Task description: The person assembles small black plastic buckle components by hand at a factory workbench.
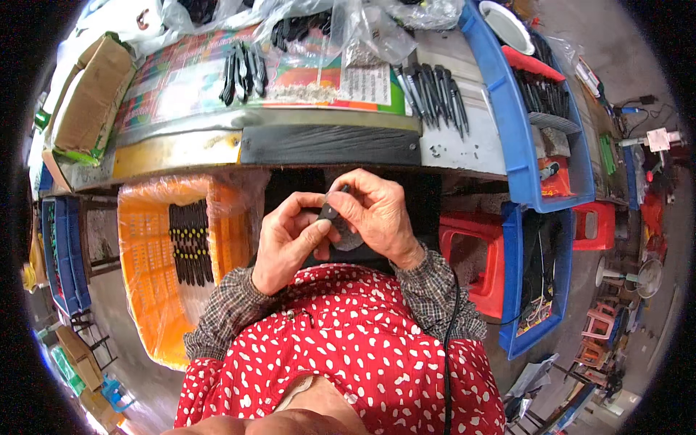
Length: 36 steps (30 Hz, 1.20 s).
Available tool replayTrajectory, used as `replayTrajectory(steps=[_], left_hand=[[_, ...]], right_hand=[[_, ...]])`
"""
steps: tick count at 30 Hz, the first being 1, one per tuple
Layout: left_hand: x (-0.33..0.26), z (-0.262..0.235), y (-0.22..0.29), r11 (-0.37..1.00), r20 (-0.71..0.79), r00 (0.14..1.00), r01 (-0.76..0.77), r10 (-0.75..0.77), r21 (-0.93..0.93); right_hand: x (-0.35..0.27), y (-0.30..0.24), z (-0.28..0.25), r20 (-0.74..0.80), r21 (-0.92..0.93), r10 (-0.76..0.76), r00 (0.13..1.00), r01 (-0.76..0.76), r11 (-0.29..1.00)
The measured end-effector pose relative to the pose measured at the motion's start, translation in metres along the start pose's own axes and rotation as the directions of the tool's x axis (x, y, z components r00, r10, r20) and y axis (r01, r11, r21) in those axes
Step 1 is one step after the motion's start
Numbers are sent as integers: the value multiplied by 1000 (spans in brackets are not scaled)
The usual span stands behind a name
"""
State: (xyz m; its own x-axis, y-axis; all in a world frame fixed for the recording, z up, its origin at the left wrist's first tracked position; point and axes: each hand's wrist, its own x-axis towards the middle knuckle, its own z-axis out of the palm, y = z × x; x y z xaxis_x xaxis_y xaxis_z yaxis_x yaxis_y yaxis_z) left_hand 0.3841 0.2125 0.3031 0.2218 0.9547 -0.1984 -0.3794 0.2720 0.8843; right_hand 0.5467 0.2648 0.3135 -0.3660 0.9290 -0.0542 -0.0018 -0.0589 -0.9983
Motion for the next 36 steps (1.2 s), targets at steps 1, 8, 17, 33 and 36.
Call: replayTrajectory(steps=[1, 8, 17, 33, 36], left_hand=[[0, 2, 1, 985, -53, 996, -61, 71, 162], [4, 12, 5, 504, 30, 793, -415, 609, 757], [13, 18, 13, 454, 80, 759, -467, 647, 759], [33, -13, 27, 713, -45, 855, -400, 517, 576], [37, -18, 31, 752, -62, 876, -373, 479, 544]], right_hand=[[0, -3, 2, -12, 17, 1, 1000, -1, 1000], [2, -3, 4, -113, 0, -72, 991, 72, 997], [11, -25, -11, -91, -131, -127, 988, 114, 985], [170, -88, -117, -187, -781, -597, 780, 251, 572], [203, -89, -130, -117, -882, -668, 735, 232, 410]])
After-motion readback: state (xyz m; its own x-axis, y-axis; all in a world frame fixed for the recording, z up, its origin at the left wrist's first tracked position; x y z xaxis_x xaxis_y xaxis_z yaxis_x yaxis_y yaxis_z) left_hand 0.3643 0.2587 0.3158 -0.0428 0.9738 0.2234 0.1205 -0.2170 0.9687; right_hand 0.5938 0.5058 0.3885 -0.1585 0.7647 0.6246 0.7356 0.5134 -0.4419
